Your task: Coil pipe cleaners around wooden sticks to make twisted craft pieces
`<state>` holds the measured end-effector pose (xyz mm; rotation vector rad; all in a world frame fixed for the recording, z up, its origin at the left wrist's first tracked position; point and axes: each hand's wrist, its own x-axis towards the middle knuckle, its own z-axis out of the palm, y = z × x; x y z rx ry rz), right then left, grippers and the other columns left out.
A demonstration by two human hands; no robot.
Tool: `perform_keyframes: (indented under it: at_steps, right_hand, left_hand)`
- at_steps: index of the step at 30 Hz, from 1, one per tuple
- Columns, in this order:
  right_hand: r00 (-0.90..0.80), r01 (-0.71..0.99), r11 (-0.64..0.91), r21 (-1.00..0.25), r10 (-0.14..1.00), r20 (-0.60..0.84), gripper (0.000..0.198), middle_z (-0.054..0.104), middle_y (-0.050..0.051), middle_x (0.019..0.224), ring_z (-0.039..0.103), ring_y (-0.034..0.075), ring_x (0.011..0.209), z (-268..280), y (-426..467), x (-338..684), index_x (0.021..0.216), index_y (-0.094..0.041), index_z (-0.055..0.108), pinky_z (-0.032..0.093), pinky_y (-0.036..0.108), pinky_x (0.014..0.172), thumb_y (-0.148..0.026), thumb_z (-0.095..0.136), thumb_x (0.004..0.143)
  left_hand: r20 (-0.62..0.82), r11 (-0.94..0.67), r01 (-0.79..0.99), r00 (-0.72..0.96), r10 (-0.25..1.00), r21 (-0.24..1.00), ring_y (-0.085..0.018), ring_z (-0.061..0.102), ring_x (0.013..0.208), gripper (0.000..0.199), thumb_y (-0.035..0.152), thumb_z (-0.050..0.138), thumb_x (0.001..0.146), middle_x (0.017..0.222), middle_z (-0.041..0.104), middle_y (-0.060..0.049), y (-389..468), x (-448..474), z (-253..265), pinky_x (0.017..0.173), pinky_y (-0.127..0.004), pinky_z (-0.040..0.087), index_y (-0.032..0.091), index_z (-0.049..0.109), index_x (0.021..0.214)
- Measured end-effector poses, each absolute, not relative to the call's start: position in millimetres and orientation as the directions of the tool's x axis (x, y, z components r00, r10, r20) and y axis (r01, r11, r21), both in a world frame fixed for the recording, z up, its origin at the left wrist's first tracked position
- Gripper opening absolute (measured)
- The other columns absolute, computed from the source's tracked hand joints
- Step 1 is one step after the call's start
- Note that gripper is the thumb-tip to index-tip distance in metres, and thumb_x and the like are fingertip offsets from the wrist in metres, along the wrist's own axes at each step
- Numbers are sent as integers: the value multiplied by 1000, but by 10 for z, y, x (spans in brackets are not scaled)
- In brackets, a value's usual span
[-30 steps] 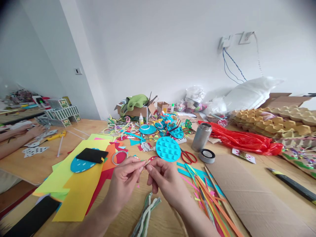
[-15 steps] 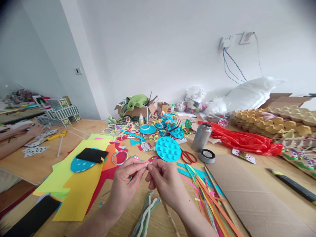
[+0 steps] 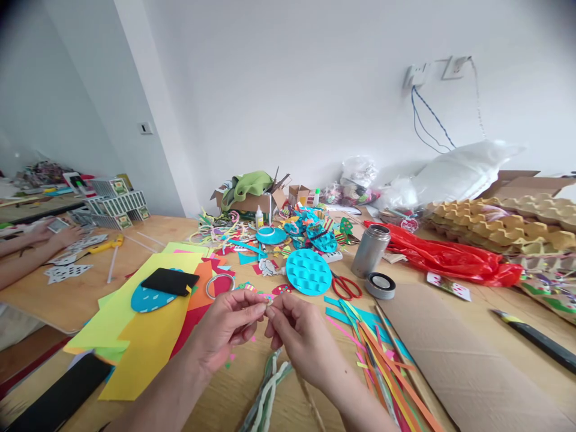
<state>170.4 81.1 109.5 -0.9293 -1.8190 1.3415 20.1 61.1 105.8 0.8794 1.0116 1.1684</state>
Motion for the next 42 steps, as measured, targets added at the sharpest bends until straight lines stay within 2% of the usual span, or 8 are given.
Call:
perform_keyframes:
  at_steps: [8, 15, 21, 26, 32, 38, 42]
  right_hand:
    - [-537, 124, 217, -968, 835, 118, 30, 58, 0, 61, 54, 11, 50, 1112, 821, 1723, 70, -17, 52, 40, 22, 48, -44, 50, 85]
    - [-530, 183, 255, -949, 839, 123, 30, 57, -1, 61, 54, 11, 50, 1107, 812, 1739, 70, -18, 50, 39, 22, 47, -42, 47, 87]
    - [-504, 219, 299, -929, 850, 155, 29, 55, -1, 61, 54, 11, 50, 1055, 802, 1746, 72, -19, 51, 40, 21, 46, -41, 43, 89]
    - [-485, 223, 312, -924, 857, 172, 28, 55, -1, 59, 53, 11, 50, 1065, 804, 1751, 71, -19, 50, 39, 21, 45, -41, 45, 88]
    - [-491, 229, 322, -919, 853, 177, 27, 55, -1, 60, 52, 12, 51, 1058, 804, 1754, 73, -19, 51, 40, 21, 46, -40, 45, 88]
    - [-481, 219, 309, -925, 859, 173, 28, 54, -1, 60, 53, 11, 51, 1042, 814, 1730, 71, -19, 50, 41, 22, 47, -41, 45, 88]
    - [-505, 201, 316, -927, 845, 179, 32, 56, 0, 63, 54, 12, 52, 1050, 838, 1723, 71, -18, 52, 42, 22, 48, -42, 42, 90]
  left_hand:
    - [-214, 245, -342, 127, 969, 907, -2, 41, 38, 25, 30, 73, 64, 56, 53, 5, 611, 208, 1086, 37, -17, 14, 14, 59, 77]
    - [-232, 260, -349, 121, 965, 900, -2, 43, 38, 27, 30, 74, 62, 58, 56, 4, 608, 217, 1076, 37, -18, 15, 14, 58, 74]
    - [-218, 258, -377, 147, 965, 889, -3, 45, 38, 26, 31, 75, 62, 58, 57, 4, 609, 213, 1075, 35, -18, 14, 15, 57, 74]
    - [-207, 257, -405, 165, 964, 877, -4, 47, 40, 26, 30, 75, 61, 61, 60, 2, 611, 208, 1067, 37, -18, 19, 14, 59, 74]
    - [-191, 245, -410, 170, 967, 879, -4, 46, 39, 21, 30, 73, 63, 57, 57, 2, 622, 207, 1040, 37, -18, 17, 13, 61, 66]
    - [-161, 180, -376, 81, 984, 909, -3, 44, 39, 18, 26, 72, 64, 60, 58, 1, 615, 219, 1029, 38, -18, 19, 13, 66, 75]
    - [-134, 136, -333, 28, 991, 933, -2, 40, 38, 18, 27, 71, 65, 58, 56, 2, 620, 213, 1047, 38, -18, 20, 12, 66, 72]
